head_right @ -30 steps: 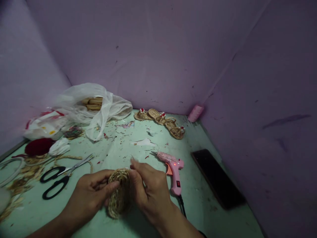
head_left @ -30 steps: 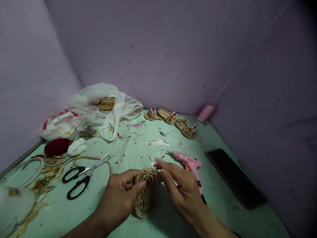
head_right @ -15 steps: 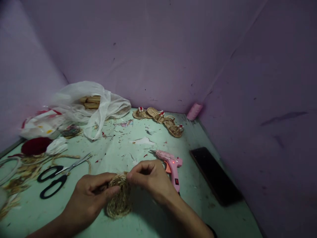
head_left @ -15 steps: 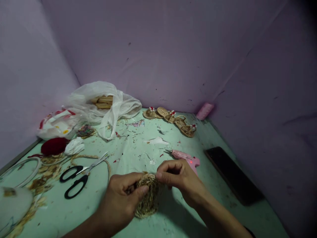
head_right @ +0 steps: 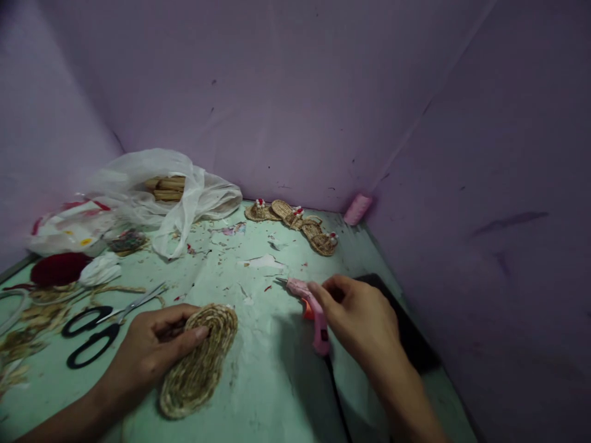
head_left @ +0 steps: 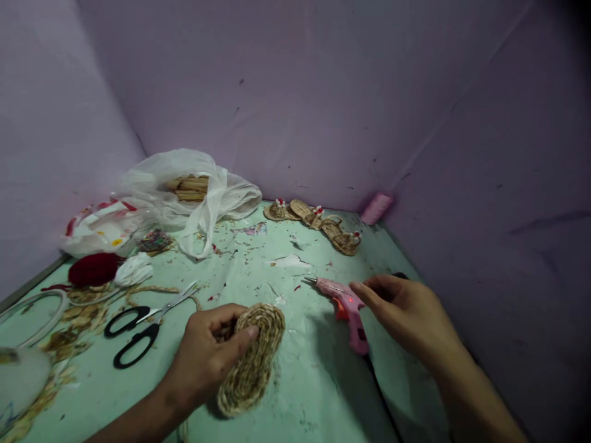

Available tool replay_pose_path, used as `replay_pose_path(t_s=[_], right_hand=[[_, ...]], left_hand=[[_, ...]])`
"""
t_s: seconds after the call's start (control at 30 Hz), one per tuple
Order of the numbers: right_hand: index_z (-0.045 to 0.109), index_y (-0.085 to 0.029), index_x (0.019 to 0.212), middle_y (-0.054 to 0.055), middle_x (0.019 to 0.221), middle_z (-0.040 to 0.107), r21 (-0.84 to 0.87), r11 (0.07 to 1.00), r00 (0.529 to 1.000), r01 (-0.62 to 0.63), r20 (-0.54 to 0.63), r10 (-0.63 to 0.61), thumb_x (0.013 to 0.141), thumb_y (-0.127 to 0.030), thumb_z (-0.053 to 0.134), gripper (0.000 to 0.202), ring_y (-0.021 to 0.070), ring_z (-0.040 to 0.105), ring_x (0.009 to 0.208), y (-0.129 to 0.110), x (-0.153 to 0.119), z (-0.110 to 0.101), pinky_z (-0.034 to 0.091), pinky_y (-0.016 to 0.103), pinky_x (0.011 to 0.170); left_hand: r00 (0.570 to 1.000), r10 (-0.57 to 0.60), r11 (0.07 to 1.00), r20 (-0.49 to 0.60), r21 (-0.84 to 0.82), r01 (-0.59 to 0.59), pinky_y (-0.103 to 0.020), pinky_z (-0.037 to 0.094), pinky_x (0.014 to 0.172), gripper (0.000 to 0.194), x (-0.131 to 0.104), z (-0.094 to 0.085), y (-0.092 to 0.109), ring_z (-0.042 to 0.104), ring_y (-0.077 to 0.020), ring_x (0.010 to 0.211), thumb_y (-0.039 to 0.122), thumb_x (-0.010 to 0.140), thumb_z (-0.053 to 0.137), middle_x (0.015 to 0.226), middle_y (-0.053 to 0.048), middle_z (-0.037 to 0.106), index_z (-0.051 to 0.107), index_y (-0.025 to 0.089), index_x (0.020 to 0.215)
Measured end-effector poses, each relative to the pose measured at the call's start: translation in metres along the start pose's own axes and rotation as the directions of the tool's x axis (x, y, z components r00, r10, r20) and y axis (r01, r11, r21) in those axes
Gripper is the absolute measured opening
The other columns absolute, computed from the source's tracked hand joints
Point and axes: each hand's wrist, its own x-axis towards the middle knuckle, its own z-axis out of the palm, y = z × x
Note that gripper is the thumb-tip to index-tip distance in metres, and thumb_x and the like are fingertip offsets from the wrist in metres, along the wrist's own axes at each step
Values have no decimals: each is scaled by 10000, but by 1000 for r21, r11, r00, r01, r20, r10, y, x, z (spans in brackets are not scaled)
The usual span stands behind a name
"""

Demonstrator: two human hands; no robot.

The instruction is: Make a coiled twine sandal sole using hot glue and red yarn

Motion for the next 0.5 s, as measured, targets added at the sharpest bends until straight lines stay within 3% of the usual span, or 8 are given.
replay_pose_path(t_s=[0.07, 0.13, 0.23, 0.3, 0.4, 0.5], right_hand=[[669, -218, 705, 45, 614, 666, -120, 990, 997, -75, -21, 73, 753, -536, 501, 363, 218, 600, 581, 17, 2, -2, 347, 270, 474], [665, -218, 694, 55, 622, 670, -152, 982, 992, -114, 37, 121, 764, -574, 455, 420, 230, 612, 598, 27, 0, 6, 349, 272, 472], [615, -211, 588, 58, 554, 645, -172, 980, 980, -101, 150, 127, 714, -627, 476, 457, 226, 598, 548, 30, -5, 26, 321, 264, 442], [570, -209, 570, 42, 504, 620, -158, 983, 975, -95, 186, 124, 682, -550, 548, 360, 210, 576, 509, 29, -6, 37, 298, 258, 429], [556, -202, 676, 4, 502, 590, 56, 980, 957, -193, 232, 175, 663, -354, 567, 152, 174, 543, 469, 30, -6, 46, 321, 253, 440], [534, -197, 715, -27, 515, 545, 419, 862, 935, -286, 318, 156, 632, -268, 554, 111, 138, 493, 444, 34, -9, 47, 343, 241, 440]], left_hand=[[1000, 23, 1000, -12, -15, -23, -186, 375, 439, 252, 3, -4, -6, 494, -110, 499, 365, 687, 605, 548, -7, 568, 655, 118, 683], [1000, 27, 998, -13, -47, -28, -185, 380, 452, 250, 6, -6, -12, 496, -110, 520, 365, 695, 610, 567, -5, 563, 657, 120, 682], [999, 28, 996, -23, -85, -29, -180, 383, 458, 246, 7, -7, -16, 500, -109, 530, 365, 697, 620, 582, -3, 565, 659, 123, 692], [999, 32, 996, -34, -85, -35, -179, 379, 453, 244, 7, -6, -18, 498, -107, 519, 361, 698, 621, 574, -2, 567, 661, 121, 697], [998, 62, 997, -18, -42, -63, -187, 379, 457, 241, 7, -5, -20, 503, -112, 523, 352, 716, 607, 586, -9, 585, 668, 119, 725], [986, 165, 984, 14, 63, -166, -191, 367, 463, 228, 7, -6, -22, 495, -109, 528, 339, 750, 576, 591, -4, 580, 668, 131, 745]])
